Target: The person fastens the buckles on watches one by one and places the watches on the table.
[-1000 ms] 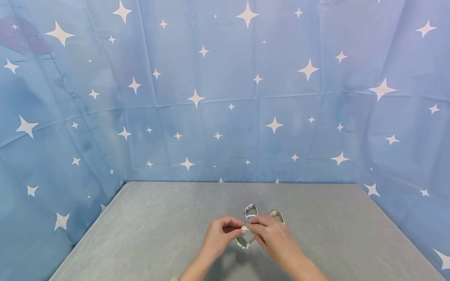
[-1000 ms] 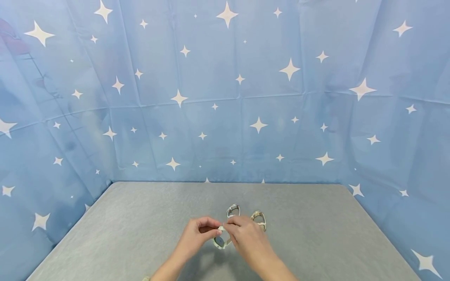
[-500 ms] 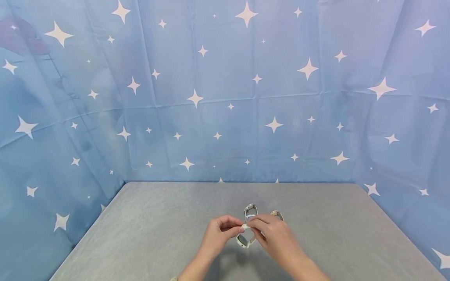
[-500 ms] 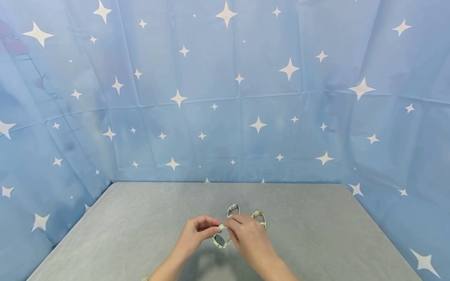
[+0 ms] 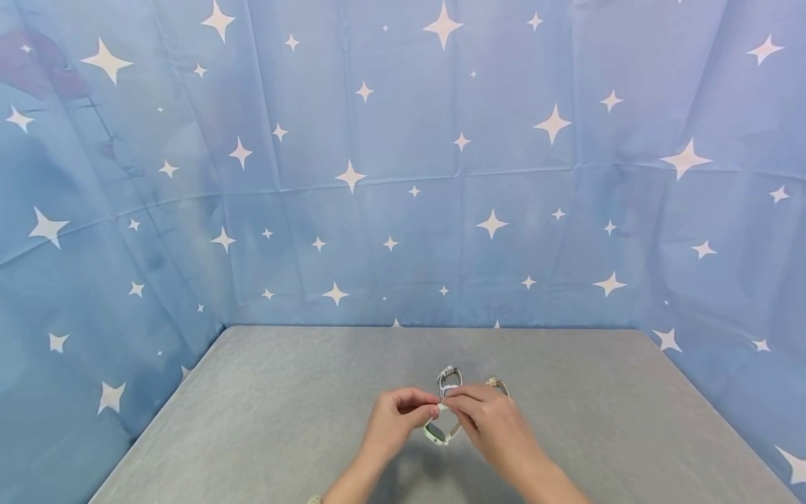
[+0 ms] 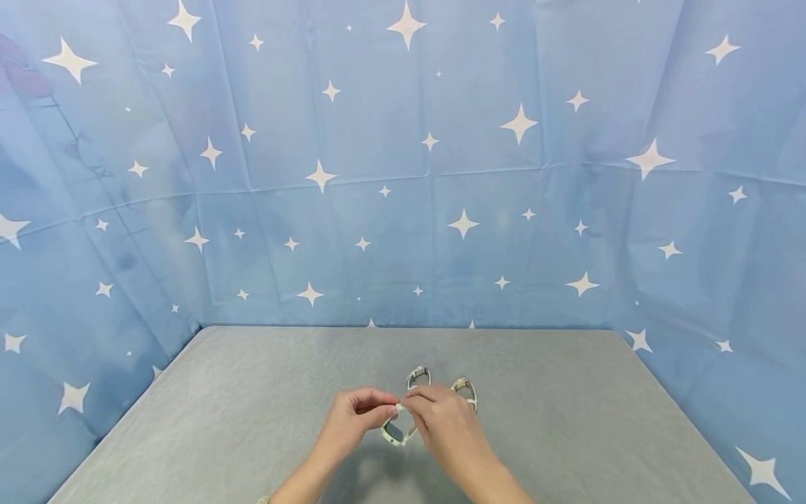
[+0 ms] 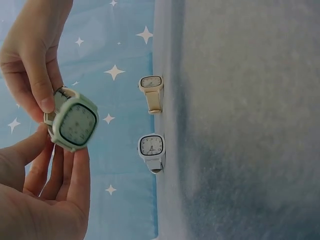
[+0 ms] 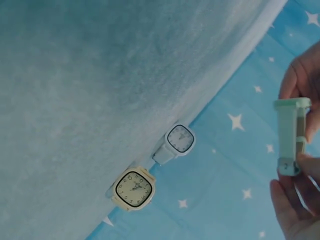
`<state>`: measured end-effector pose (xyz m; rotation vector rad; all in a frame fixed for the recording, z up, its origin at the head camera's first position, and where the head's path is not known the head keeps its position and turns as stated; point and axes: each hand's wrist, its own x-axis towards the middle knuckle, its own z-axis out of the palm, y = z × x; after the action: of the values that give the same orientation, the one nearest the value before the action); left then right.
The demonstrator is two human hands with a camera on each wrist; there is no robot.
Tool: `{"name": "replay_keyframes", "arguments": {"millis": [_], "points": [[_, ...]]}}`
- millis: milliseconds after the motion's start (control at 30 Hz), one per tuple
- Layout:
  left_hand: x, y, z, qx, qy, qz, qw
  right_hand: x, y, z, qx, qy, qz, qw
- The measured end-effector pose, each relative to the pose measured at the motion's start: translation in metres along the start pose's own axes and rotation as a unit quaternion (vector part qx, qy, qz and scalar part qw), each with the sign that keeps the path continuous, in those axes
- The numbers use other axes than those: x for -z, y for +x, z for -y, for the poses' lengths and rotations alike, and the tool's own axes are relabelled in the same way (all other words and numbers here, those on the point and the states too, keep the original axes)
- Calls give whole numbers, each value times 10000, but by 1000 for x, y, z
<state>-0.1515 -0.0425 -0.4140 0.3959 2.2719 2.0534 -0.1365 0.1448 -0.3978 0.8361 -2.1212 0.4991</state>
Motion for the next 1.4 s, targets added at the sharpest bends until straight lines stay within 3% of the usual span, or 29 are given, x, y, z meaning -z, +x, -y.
{"name": "replay_keyframes", "arguments": {"millis": [333,500,833,1067,1233,1400], "points": [[4,0,-1,399,-851,50,9956,5,0,-2,-845,379,116,9956],[6,1,-1,638,-1076,-23,9921,7,-2,-4,-923,555,244,9939],[8,4,0,819,-1306,-118,9880,11,-6,-4,-1121,900,448,9886],[7,4,-3,1006,-1521,-140,9831,10,-8,-5,-1434,1332,826,9772],[6,3,-4,1048,-1760,19,9788,10,-8,-6,-1526,1686,922,9694],[7,2,-5,1071,-1831,174,9771,11,-5,-6,-1874,2273,1073,9496]]}}
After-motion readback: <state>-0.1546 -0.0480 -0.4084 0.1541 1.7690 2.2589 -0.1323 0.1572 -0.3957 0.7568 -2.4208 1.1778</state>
